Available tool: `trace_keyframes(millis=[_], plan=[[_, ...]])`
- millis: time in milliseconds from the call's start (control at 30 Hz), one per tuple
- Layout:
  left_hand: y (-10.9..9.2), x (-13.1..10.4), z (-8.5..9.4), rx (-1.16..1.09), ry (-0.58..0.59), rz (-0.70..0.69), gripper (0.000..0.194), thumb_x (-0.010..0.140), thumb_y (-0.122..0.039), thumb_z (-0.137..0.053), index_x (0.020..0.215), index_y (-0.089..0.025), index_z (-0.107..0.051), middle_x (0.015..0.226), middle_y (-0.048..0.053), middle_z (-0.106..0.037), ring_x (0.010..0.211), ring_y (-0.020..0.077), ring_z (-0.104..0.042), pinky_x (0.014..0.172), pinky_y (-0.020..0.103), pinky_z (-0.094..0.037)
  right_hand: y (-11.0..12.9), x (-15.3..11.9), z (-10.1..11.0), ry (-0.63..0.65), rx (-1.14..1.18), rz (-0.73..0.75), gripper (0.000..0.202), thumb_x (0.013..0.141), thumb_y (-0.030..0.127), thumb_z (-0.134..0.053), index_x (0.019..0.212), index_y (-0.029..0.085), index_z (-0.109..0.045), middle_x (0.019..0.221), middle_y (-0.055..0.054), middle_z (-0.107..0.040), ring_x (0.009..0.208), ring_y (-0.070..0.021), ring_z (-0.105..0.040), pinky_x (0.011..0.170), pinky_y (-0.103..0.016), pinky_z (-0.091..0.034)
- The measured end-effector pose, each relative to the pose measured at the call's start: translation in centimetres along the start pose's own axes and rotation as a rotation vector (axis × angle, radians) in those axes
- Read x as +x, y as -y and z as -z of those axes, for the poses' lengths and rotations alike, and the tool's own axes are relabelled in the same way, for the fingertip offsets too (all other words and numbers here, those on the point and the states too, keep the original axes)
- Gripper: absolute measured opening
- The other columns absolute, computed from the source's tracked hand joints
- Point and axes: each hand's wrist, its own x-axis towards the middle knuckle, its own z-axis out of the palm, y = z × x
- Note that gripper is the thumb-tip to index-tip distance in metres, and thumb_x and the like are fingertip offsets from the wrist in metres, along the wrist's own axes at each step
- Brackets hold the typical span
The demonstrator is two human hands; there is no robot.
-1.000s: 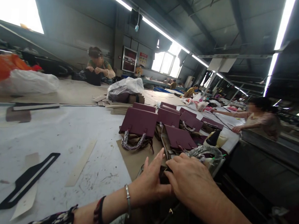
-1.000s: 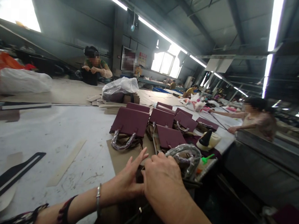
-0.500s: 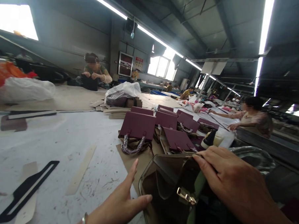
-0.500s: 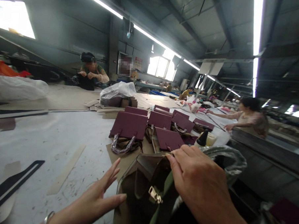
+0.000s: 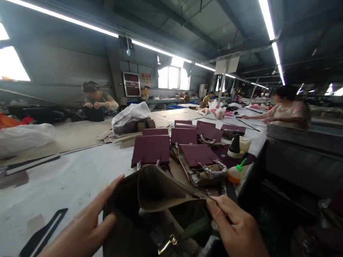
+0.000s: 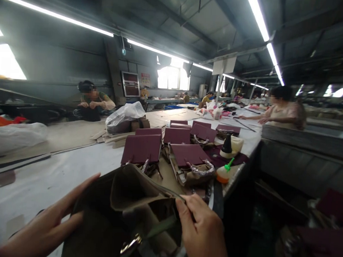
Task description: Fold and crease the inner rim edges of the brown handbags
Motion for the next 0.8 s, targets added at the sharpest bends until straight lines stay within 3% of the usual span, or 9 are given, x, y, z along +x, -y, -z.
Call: trace_keyframes(millis=[67,133,233,300,500,667,800], plan=[[-0.3,-0.3,-0.2,0.196,-0.08,-0.071,0.056,0.075,-0.034,-0.044,0.13,-0.029,-0.03,0.135,0.002,-0.035,0.118,0.0284,-0.039,0.078,0.033,-0.052,-1.3,-1.3,-0.7,0.0,0.043,-0.072,0.028,0.086,0.034,-0.04,0.078,0.018,-0.061,0.071,-0.003,-0.062,0.069,-0.0158,-0.06,0.061,-0.021,-0.047],[-1.5,-0.3,-0.9,0.32,-0.106,-0.228,0.053,0.078,-0.037,-0.045,0.128,-0.034,-0.029,0.135,0.001,-0.034,0.115,0.0273,-0.042,0.068,0.027,-0.054,-1.8,-1.8,-1.1,-0.001,0.046,-0.09,0.029,0.086,0.035,-0.039,0.076,0.018,-0.061,0.071,-0.004,-0.062,0.069,-0.0164,-0.06,0.063,-0.022,-0.047],[-4.3,0.2,-2.5,0.395,0.013,-0.508,0.049,0.074,-0.037,-0.056,0.12,-0.031,-0.039,0.122,0.003,-0.047,0.105,0.0237,-0.05,0.078,0.026,-0.049,-1.8,-1.5,-1.1,0.035,0.029,-0.094,0.03,0.087,0.035,-0.037,0.076,0.018,-0.061,0.072,-0.005,-0.061,0.07,-0.0167,-0.059,0.063,-0.024,-0.046],[-6.3,0.8,-3.6,0.404,0.147,-0.589,0.041,0.073,-0.032,-0.059,0.112,-0.028,-0.044,0.112,0.003,-0.053,0.097,0.0203,-0.054,0.08,0.026,-0.047,-1.8,-1.3,-1.1,0.056,0.019,-0.109,0.03,0.088,0.034,-0.036,0.08,0.018,-0.06,0.075,-0.005,-0.061,0.073,-0.0171,-0.058,0.065,-0.025,-0.045],[-10.4,4.2,-5.5,0.466,0.431,-0.549,0.018,0.072,-0.02,-0.06,0.087,-0.023,-0.052,0.092,0.0,-0.055,0.084,0.0183,-0.049,0.075,0.031,-0.041,-2.1,-0.8,-0.9,0.088,-0.029,-0.071,0.027,0.088,0.032,-0.035,0.084,0.019,-0.058,0.08,-0.006,-0.061,0.076,-0.0167,-0.059,0.068,-0.025,-0.046],[-10.8,6.2,-5.6,0.517,0.52,-0.562,0.004,0.074,-0.017,-0.055,0.073,-0.021,-0.055,0.084,-0.001,-0.056,0.078,0.0162,-0.047,0.069,0.029,-0.038,-2.1,0.2,-0.4,0.076,-0.146,0.035,0.025,0.087,0.032,-0.039,0.077,0.021,-0.058,0.071,-0.003,-0.061,0.066,-0.0149,-0.059,0.063,-0.023,-0.048],[-10.4,7.3,-5.7,0.588,0.556,-0.609,0.019,0.079,-0.014,-0.046,0.064,-0.018,-0.055,0.075,0.0,-0.056,0.069,0.0142,-0.046,0.065,0.027,-0.037,-2.6,0.9,-0.3,0.057,-0.235,0.11,0.022,0.085,0.028,-0.04,0.074,0.02,-0.057,0.071,-0.004,-0.061,0.067,-0.0156,-0.059,0.061,-0.024,-0.049]])
